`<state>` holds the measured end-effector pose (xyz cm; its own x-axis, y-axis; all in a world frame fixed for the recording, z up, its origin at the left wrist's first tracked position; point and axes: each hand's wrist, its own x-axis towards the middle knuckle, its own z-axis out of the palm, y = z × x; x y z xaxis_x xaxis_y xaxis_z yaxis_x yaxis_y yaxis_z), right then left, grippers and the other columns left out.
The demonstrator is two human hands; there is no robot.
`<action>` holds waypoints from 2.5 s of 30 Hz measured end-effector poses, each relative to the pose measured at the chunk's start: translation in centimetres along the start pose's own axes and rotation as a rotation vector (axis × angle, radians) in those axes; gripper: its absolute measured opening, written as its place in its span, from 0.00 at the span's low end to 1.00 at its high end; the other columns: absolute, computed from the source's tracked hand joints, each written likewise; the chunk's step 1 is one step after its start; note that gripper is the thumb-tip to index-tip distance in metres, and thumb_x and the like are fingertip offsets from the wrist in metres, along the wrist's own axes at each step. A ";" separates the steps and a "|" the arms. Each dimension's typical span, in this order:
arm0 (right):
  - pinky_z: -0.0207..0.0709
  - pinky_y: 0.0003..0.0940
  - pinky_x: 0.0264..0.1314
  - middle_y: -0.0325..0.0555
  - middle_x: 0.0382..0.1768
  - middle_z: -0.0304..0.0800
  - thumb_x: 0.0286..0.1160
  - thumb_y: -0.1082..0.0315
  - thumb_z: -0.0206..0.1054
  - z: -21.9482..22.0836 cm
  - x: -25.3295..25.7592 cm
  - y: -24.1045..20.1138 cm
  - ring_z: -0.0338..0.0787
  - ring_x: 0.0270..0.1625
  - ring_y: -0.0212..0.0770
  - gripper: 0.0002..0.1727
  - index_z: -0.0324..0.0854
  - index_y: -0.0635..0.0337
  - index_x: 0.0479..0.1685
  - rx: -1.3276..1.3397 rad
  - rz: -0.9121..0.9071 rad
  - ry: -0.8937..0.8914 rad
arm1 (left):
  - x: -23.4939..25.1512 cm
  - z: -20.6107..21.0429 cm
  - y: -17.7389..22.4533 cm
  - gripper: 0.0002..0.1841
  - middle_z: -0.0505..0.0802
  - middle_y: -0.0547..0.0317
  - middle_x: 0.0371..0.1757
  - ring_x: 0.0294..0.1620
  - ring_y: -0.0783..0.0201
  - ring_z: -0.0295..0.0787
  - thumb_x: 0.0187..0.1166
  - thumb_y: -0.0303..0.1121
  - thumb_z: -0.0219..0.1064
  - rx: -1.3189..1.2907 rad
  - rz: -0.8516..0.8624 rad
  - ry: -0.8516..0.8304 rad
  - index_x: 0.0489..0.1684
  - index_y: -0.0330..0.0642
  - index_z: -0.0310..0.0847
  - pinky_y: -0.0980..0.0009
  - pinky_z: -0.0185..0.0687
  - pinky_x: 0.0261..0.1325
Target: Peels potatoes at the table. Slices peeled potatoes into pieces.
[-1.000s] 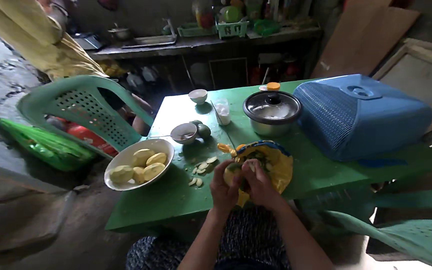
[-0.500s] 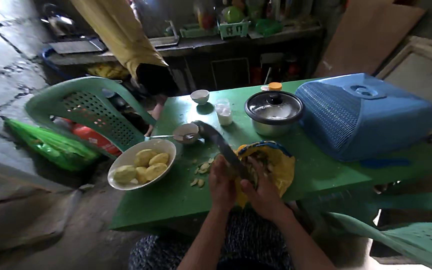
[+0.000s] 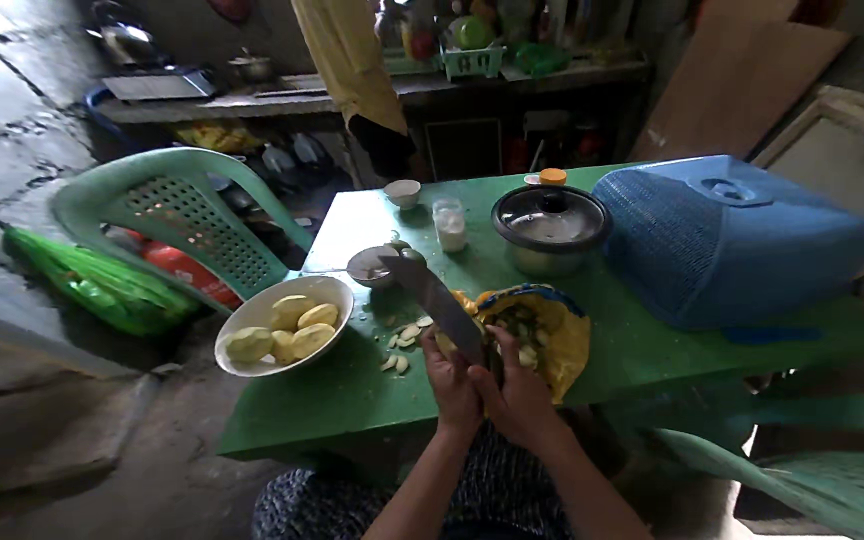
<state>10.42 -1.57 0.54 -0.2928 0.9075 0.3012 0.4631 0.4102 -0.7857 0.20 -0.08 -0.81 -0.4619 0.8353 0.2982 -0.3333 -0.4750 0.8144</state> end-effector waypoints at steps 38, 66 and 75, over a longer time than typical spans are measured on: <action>0.83 0.54 0.30 0.46 0.25 0.88 0.81 0.30 0.51 -2.0 -0.1 1.2 0.87 0.25 0.47 0.51 0.48 0.59 0.94 0.008 -0.022 -0.092 | 2.3 -0.4 1.1 0.22 0.92 0.56 0.36 0.37 0.64 0.92 0.94 0.44 0.32 -0.323 -0.399 -0.071 0.53 0.43 0.73 0.66 0.91 0.43; 0.85 0.38 0.54 0.52 0.54 0.87 0.92 0.48 0.47 -2.7 3.3 2.5 0.89 0.51 0.37 0.29 0.69 0.62 0.75 0.375 0.126 -0.128 | 1.9 -0.6 0.5 0.11 0.92 0.60 0.39 0.40 0.67 0.90 0.86 0.34 0.54 0.068 -0.228 -0.268 0.45 0.41 0.83 0.66 0.89 0.48; 0.85 0.57 0.36 0.50 0.32 0.91 0.79 0.28 0.51 -2.4 0.6 1.9 0.90 0.31 0.49 0.53 0.49 0.59 0.93 0.007 0.007 -0.092 | 3.8 -0.6 -0.2 0.12 0.90 0.65 0.35 0.36 0.73 0.89 0.83 0.32 0.54 0.221 -0.166 -0.072 0.56 0.37 0.76 0.72 0.88 0.42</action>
<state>13.11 0.00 0.52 -0.3659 0.8978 0.2452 0.4596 0.4034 -0.7912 -1.96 3.01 -0.13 -0.3534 0.9180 0.1800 -0.2083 -0.2648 0.9415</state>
